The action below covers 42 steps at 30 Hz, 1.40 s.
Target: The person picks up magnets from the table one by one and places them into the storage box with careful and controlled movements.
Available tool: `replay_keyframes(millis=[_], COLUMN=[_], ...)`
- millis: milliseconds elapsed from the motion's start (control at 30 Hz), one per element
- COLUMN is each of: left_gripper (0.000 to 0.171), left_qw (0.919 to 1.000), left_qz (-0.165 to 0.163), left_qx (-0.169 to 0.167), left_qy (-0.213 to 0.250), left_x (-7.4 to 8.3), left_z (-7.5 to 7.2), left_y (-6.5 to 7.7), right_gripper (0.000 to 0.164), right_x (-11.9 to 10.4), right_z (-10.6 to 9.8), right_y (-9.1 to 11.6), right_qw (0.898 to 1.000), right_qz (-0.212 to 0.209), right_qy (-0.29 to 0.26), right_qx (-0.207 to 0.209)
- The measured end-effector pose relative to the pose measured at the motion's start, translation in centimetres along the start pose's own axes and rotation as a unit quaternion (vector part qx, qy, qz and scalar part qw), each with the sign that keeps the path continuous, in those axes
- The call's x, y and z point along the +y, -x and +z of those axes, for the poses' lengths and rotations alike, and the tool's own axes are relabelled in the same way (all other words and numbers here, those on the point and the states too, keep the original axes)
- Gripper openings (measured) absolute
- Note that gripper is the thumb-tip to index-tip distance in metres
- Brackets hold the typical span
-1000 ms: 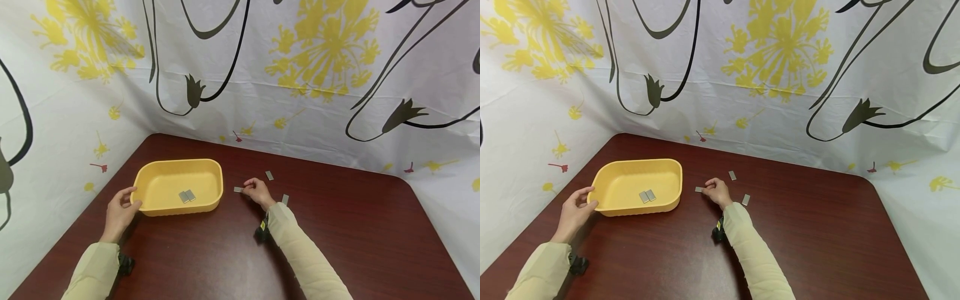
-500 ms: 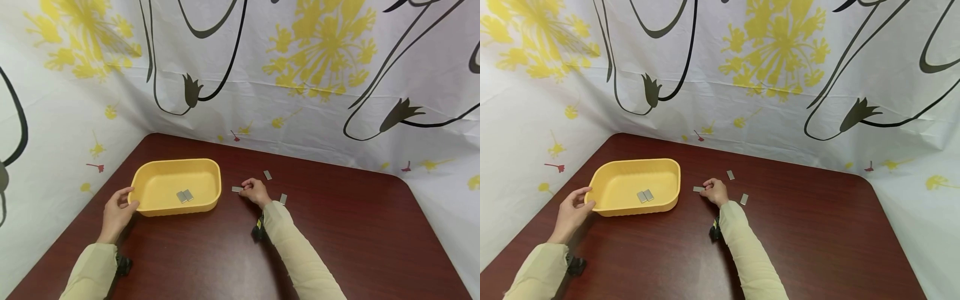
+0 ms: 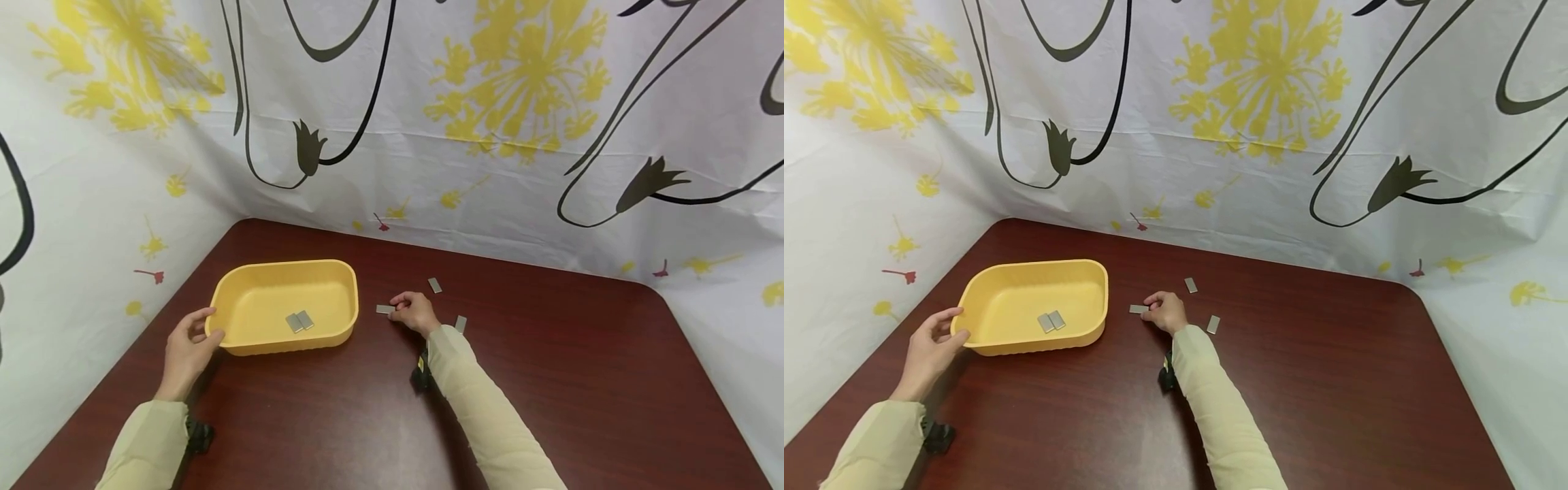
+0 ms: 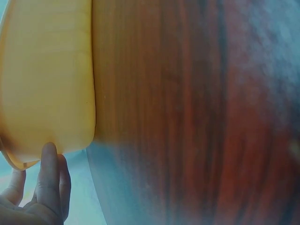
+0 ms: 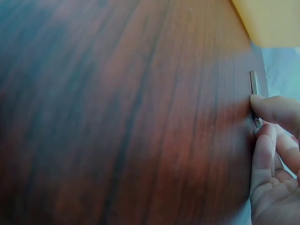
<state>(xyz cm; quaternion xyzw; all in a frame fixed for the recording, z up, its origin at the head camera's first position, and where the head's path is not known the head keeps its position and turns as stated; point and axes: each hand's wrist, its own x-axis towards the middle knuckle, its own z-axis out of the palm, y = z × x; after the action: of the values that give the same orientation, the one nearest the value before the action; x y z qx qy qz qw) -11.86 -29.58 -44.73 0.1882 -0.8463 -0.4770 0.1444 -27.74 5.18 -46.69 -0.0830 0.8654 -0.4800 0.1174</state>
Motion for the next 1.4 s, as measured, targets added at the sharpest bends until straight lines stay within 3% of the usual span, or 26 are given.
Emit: replay_keyframes(millis=[1033,1400], left_gripper=[0.045,0.046], left_qw=[0.9999,0.9999], left_qz=[-0.013,-0.013], left_qx=[0.006,-0.009], left_qy=[0.008,0.001], left_x=[-0.06,0.05], left_z=[0.0,-0.21], left_y=[-0.16,-0.07], right_gripper=[0.013,0.011], right_x=[-0.2,0.04], right_z=[0.03,0.06], right_y=[0.16,-0.1], right_qw=[1.0,1.0], right_qz=[-0.005,0.01], right_qy=[0.014,0.003], right_qx=[0.001,-0.003])
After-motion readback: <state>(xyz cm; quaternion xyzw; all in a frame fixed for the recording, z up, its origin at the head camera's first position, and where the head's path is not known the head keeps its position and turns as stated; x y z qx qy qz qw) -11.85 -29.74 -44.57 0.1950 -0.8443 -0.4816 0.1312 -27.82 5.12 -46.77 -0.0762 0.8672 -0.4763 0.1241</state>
